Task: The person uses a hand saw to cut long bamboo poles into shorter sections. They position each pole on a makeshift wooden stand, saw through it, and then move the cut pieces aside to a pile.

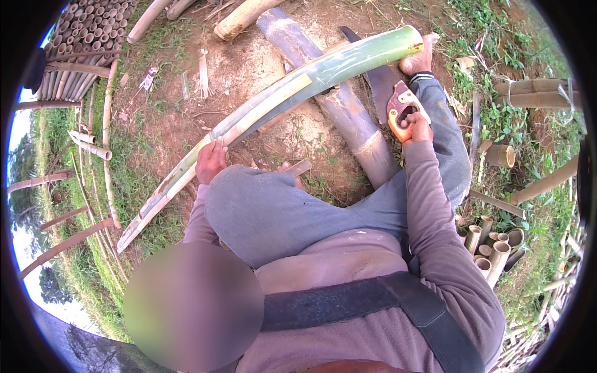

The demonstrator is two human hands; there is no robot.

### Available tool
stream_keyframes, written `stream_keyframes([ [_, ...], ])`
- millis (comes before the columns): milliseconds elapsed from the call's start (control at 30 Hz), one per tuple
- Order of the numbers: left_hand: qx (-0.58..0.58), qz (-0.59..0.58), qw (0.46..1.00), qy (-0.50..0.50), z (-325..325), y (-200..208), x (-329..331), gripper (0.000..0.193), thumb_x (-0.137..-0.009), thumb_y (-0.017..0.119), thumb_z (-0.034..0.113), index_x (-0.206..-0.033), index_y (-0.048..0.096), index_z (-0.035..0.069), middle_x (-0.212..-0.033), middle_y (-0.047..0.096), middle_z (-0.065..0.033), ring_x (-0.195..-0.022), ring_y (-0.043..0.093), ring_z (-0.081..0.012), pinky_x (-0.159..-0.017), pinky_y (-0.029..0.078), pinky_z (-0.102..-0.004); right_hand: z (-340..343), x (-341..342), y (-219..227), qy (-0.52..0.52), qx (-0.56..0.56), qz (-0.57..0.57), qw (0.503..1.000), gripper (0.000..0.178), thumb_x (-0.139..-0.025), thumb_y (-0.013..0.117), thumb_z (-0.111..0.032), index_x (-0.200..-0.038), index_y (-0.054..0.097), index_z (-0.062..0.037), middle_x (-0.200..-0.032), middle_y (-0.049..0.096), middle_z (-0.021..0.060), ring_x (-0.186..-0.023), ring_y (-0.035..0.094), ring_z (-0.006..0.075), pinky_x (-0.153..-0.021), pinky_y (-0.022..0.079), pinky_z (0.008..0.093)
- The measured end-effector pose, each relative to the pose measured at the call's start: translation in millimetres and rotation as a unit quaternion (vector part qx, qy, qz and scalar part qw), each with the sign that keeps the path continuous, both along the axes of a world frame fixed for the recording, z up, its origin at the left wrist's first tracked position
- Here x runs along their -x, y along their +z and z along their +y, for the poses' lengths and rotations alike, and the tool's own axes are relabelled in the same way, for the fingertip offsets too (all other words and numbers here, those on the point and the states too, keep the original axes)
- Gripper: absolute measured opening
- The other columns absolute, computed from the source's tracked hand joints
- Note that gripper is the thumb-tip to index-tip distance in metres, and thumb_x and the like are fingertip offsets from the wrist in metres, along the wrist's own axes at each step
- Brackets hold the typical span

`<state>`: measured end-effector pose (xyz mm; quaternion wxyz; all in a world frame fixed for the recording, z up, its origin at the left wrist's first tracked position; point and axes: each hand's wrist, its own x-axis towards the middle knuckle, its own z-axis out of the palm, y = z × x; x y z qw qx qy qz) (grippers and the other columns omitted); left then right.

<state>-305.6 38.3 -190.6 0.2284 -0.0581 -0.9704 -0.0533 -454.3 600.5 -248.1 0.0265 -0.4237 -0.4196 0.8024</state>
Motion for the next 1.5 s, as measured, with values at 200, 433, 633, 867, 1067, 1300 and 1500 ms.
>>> stream_keyframes([
  [200,-0.011,0.000,1.000,-0.001,-2,3,-6,0.039,-0.088,0.082,0.010,-0.126,0.077,0.005,-0.112,0.075,-0.0121,-0.104,0.072,-0.0289,-0.090,0.060,-0.0399,19,-77,129,-0.007,-0.081,0.068,0.994,0.023,-0.097,0.072,-0.019,-0.113,0.065,-0.0033,-0.076,0.060,0.0044,-0.059,0.056,0.0138,-0.052,0.048,0.0276],
  [433,-0.002,0.004,1.000,0.006,-6,1,-5,0.036,-0.090,0.081,0.015,-0.125,0.078,0.009,-0.110,0.075,-0.0108,-0.103,0.072,-0.0288,-0.087,0.061,-0.0399,6,-163,173,0.052,-0.410,0.286,0.865,0.020,-0.093,0.063,-0.005,-0.113,0.060,0.0007,-0.084,0.065,0.0065,-0.069,0.060,0.0127,-0.062,0.051,0.0265],
  [633,-0.010,0.002,1.000,0.001,-9,-3,-1,0.035,-0.092,0.080,0.018,-0.126,0.078,0.010,-0.109,0.074,-0.0111,-0.100,0.072,-0.0293,-0.086,0.061,-0.0413,-43,-163,149,0.200,-0.402,0.250,0.858,0.020,-0.096,0.075,-0.009,-0.107,0.062,-0.0004,-0.088,0.067,0.0067,-0.071,0.062,0.0129,-0.065,0.052,0.0282],
  [867,-0.012,-0.008,1.000,0.017,-5,-3,-4,0.035,-0.092,0.080,0.016,-0.127,0.077,0.010,-0.109,0.075,-0.0132,-0.101,0.072,-0.0309,-0.087,0.061,-0.0413,-109,-159,135,0.303,-0.474,0.320,0.762,0.026,-0.094,0.083,-0.014,-0.108,0.065,-0.0003,-0.078,0.071,0.0079,-0.066,0.069,0.0166,-0.063,0.055,0.0331],
  [1067,-0.012,-0.019,1.000,0.015,0,5,-5,0.035,-0.091,0.080,0.014,-0.126,0.077,0.007,-0.109,0.075,-0.0134,-0.102,0.072,-0.0306,-0.088,0.061,-0.0410,-107,-163,127,0.292,-0.489,0.331,0.753,0.026,-0.093,0.084,-0.013,-0.105,0.065,-0.0006,-0.075,0.069,0.0095,-0.064,0.069,0.0159,-0.061,0.054,0.0337],
  [1300,-0.011,-0.017,1.000,0.009,0,7,-5,0.035,-0.090,0.081,0.013,-0.125,0.078,0.007,-0.109,0.075,-0.0124,-0.102,0.072,-0.0299,-0.087,0.061,-0.0405,-101,-161,123,0.306,-0.468,0.301,0.772,0.026,-0.092,0.084,-0.013,-0.102,0.064,-0.0004,-0.072,0.069,0.0060,-0.063,0.066,0.0126,-0.061,0.053,0.0298],
  [1500,0.009,0.000,1.000,-0.009,0,7,-1,0.035,-0.091,0.081,0.013,-0.125,0.077,0.007,-0.108,0.074,-0.0120,-0.101,0.072,-0.0299,-0.086,0.061,-0.0409,-101,-156,119,0.313,-0.410,0.286,0.808,0.019,-0.092,0.083,-0.010,-0.096,0.065,-0.0023,-0.070,0.067,0.0048,-0.061,0.063,0.0112,-0.060,0.052,0.0297],
])
